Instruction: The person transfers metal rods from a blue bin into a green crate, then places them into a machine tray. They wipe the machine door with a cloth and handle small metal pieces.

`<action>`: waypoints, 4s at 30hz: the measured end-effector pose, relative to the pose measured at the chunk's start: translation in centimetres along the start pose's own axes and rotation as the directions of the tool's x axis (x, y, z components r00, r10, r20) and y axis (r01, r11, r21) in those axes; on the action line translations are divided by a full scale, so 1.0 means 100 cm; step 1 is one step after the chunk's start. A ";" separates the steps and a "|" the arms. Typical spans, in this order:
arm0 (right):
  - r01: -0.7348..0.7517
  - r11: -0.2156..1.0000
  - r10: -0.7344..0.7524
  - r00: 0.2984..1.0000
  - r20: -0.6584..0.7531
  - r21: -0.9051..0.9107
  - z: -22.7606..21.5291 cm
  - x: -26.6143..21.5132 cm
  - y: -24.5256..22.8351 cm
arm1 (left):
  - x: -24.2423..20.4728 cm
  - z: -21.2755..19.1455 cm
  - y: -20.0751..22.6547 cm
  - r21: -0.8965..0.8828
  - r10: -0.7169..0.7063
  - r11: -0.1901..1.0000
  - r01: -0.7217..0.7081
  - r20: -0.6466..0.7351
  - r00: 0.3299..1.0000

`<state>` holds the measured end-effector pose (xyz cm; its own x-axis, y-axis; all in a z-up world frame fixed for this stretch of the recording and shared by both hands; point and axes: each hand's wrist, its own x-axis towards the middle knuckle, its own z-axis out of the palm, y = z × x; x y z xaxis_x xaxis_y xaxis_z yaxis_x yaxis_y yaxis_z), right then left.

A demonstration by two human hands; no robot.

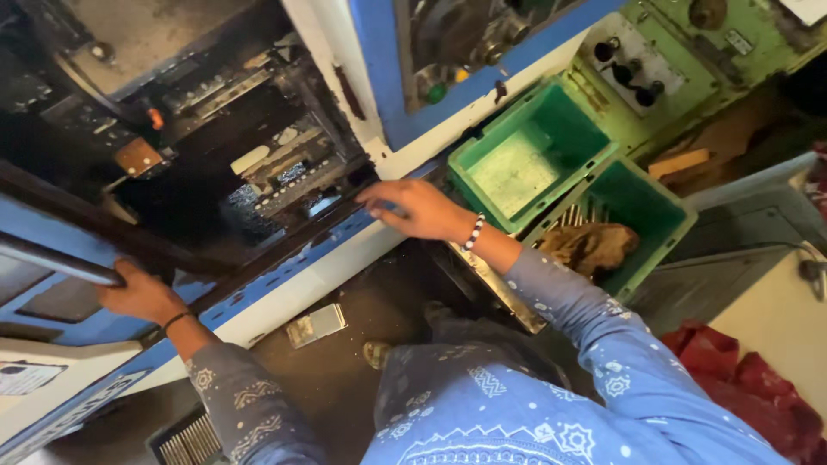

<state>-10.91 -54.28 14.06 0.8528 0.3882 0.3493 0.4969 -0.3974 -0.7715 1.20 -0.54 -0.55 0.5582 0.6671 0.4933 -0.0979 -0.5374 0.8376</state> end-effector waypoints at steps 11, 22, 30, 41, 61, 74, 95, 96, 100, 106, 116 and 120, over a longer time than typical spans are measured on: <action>0.078 0.976 -0.091 0.994 -0.058 -0.202 -0.011 -0.022 0.012 | -0.074 0.066 0.076 -0.051 0.110 0.993 -0.106 0.096 0.989; -0.048 0.935 -0.087 0.930 -0.358 -0.351 -0.017 -0.059 0.094 | -0.152 0.141 0.152 -0.024 0.095 0.995 -0.093 0.111 0.989; -0.136 0.820 0.024 0.979 -0.204 -0.555 0.048 -0.109 0.183 | -0.201 0.183 0.190 0.069 0.036 0.997 -0.044 0.113 0.993; -0.234 0.729 0.294 0.956 -0.013 -0.643 0.071 -0.125 0.214 | -0.216 0.187 0.205 -0.123 0.038 0.992 -0.003 0.282 0.959; 0.119 0.981 -0.104 0.989 -0.101 0.153 0.072 0.030 0.018 | -0.219 0.185 0.183 -0.284 0.103 0.959 0.014 0.395 0.913; 0.415 0.882 -0.384 0.908 0.168 -0.223 0.140 0.087 0.024 | -0.230 0.209 0.157 -0.024 0.099 0.995 -0.096 0.302 0.948; 0.459 0.862 -0.438 0.888 0.144 -0.213 0.123 0.072 0.023 | -0.223 0.184 0.198 0.020 0.063 0.997 -0.076 0.370 0.927; 0.430 0.880 -0.396 0.899 0.185 -0.203 0.123 0.072 0.024 | -0.224 0.182 0.198 0.036 0.053 0.997 -0.073 0.385 0.922; 0.463 0.860 -0.445 0.886 0.130 -0.213 0.120 0.069 0.022 | -0.227 0.181 0.196 0.024 0.158 0.984 -0.176 0.339 0.928; 0.463 0.849 -0.303 0.821 0.484 -0.255 0.112 0.069 0.012 | -0.225 0.184 0.192 0.084 0.113 0.985 -0.151 0.345 0.932; 0.508 0.848 -0.448 0.840 0.306 -0.151 0.103 0.059 0.005 | -0.225 0.190 0.187 0.006 0.193 0.979 -0.204 0.305 0.933; 0.516 0.846 -0.475 0.844 0.247 -0.133 0.101 0.055 -0.001 | -0.223 0.184 0.188 0.099 0.166 0.973 -0.208 0.325 0.931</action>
<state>-7.85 -43.71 10.74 0.4442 0.7224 0.5300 0.8816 -0.2472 -0.4020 2.09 -35.04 -0.17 0.7714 0.3643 0.5217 -0.1296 -0.7128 0.6893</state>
